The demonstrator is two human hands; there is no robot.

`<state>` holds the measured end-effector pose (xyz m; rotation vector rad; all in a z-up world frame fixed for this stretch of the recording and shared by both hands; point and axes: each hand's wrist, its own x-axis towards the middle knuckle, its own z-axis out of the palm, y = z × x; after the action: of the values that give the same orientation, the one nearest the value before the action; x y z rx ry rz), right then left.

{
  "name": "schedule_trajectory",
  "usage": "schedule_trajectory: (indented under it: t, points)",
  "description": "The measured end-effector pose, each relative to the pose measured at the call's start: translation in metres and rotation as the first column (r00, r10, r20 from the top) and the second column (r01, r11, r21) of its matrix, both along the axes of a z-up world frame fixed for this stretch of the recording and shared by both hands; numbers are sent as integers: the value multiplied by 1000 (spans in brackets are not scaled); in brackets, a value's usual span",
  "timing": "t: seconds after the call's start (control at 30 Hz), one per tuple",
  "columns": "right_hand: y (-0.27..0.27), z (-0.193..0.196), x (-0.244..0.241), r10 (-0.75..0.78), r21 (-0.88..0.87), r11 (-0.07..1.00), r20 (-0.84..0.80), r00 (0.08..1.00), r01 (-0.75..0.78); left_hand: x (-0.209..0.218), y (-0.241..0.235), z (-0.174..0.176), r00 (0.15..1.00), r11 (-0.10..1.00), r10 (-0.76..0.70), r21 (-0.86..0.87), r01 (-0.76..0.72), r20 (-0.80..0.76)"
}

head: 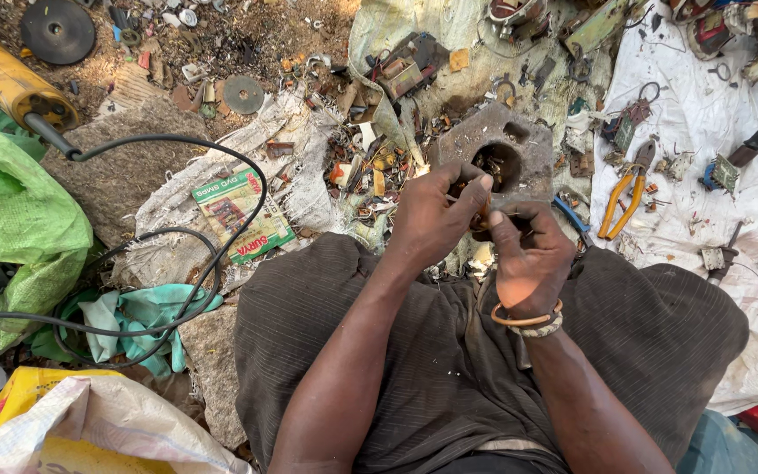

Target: The person sits on the ground and uses a hammer and pliers to break apart and separate copper windings from a motor component. They repeatedly strike the component on a metal block, pull out copper strands, and place them into a container.

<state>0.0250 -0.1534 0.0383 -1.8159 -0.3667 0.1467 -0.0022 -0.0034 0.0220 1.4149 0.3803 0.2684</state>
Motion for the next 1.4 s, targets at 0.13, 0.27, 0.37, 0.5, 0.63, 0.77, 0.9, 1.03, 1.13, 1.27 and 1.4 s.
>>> schedule_trajectory:
  t: [0.13,0.27,0.37,0.5,0.63,0.77,0.9,1.03,1.13,1.27,1.4]
  points:
    - [-7,-9,1,47,-177,984,189,981,-13,-8,12,12,991,926,-36,368,82,-130]
    - [-15,-10,1,180,-352,936,411,894,-27,-10,23,7,971,923,-129,334,191,-199]
    - [-17,-9,3,293,-425,903,496,817,-66,-10,26,2,975,941,-165,274,200,-146]
    - [-22,-9,7,308,-473,881,593,744,13,-6,19,0,956,951,-234,162,263,-176]
    - [-24,-16,7,307,-470,879,683,663,78,-4,12,5,942,936,-176,247,249,-284]
    - [-30,-21,3,296,-466,883,643,706,54,-6,7,2,899,919,-244,210,334,-363]
    - [-33,-15,16,277,-479,878,503,818,-3,-1,7,-4,928,952,-283,46,302,-243]
    - [-34,-8,22,331,-425,891,376,866,-157,-2,6,-10,939,951,-244,131,281,-244]
    - [-32,-8,20,254,-162,962,243,936,-219,2,5,-8,927,948,-299,36,315,-228]
    - [-31,-19,26,166,492,870,-365,916,38,2,5,-13,840,908,-355,65,415,-410]
    - [-48,-1,58,272,667,676,-622,734,314,5,7,-20,875,896,-313,190,401,-370]
